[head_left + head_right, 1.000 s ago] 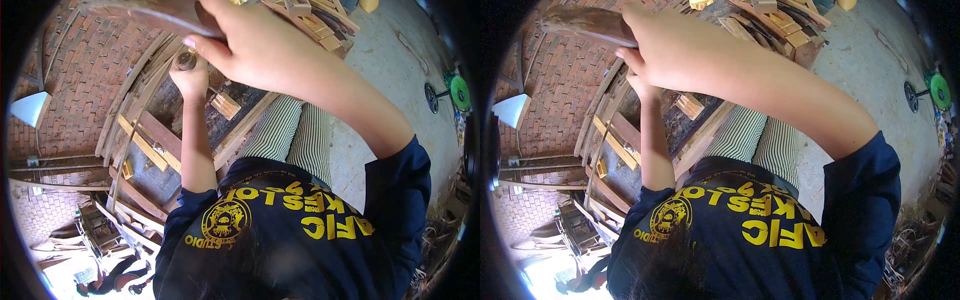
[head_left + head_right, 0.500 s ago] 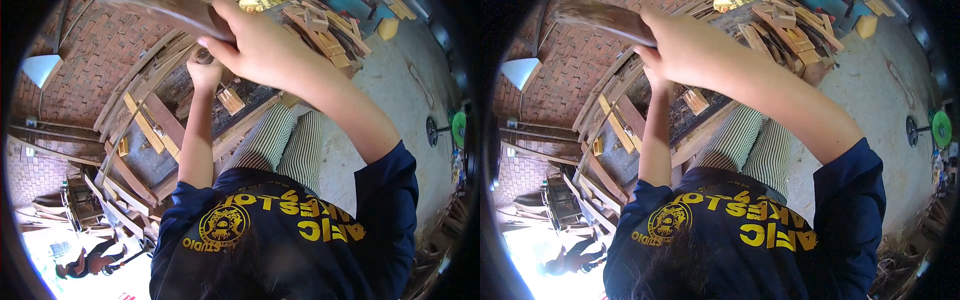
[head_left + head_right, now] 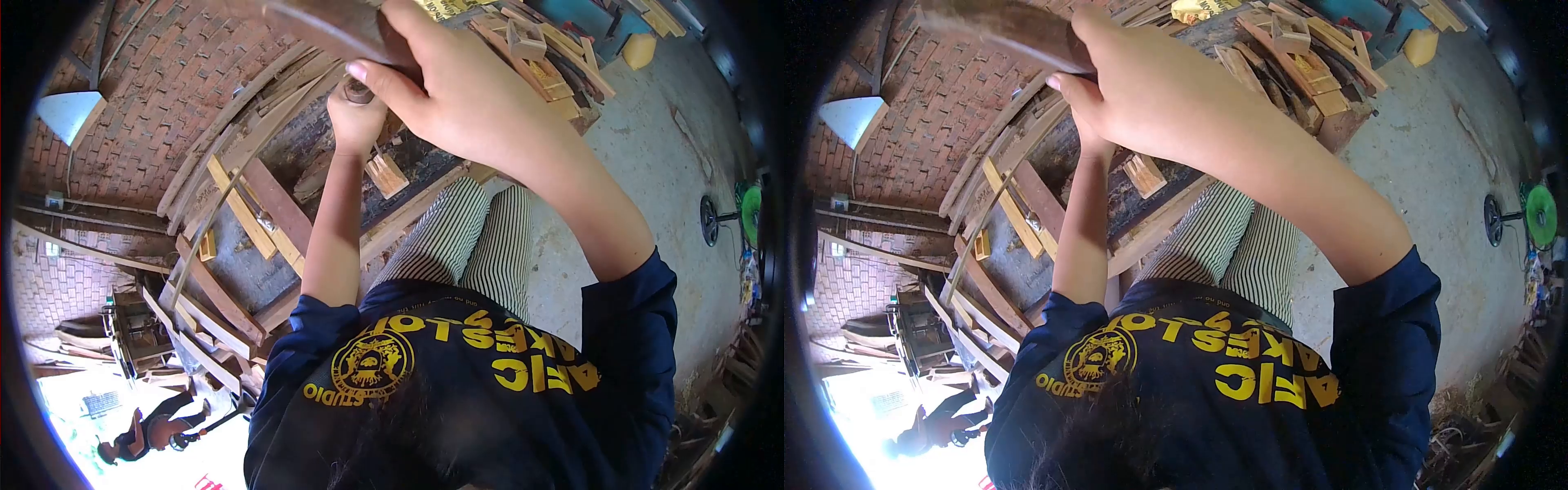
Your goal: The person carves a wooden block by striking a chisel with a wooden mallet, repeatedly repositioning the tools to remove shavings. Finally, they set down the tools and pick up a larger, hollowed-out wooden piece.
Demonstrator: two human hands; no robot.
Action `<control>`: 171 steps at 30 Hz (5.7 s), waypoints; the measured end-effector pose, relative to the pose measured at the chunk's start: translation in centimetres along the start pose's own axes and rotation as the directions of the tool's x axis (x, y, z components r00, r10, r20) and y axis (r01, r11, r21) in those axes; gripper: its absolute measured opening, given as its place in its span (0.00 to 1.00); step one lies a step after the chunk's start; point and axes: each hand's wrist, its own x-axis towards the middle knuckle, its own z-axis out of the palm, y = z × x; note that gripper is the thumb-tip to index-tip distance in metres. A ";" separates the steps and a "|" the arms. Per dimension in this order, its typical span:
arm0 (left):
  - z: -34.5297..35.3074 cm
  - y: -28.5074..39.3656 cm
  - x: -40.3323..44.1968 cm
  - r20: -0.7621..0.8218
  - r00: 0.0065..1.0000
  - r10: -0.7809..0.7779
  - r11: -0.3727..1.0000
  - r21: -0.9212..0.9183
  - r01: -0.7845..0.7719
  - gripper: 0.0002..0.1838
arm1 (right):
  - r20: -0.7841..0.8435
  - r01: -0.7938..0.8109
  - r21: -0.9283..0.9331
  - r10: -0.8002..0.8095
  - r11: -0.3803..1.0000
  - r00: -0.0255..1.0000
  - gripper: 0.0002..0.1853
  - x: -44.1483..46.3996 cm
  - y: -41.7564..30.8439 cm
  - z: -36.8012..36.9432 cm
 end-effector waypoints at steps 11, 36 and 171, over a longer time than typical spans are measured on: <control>0.3 0.1 0.7 0.106 0.988 0.114 0.993 0.013 -0.116 0.13 | 0.150 -0.333 -0.007 0.330 0.943 0.932 0.19 -4.1 3.2 1.1; -0.5 -1.4 -0.4 0.126 0.991 -0.046 0.990 -0.123 0.062 0.16 | -0.331 -0.270 0.004 0.256 0.963 0.908 0.26 -8.6 14.5 13.9; -8.2 -10.2 -16.3 -0.371 0.910 -0.183 0.955 0.154 0.255 0.26 | -0.428 0.182 0.727 0.230 0.663 0.874 0.11 -3.4 6.1 15.7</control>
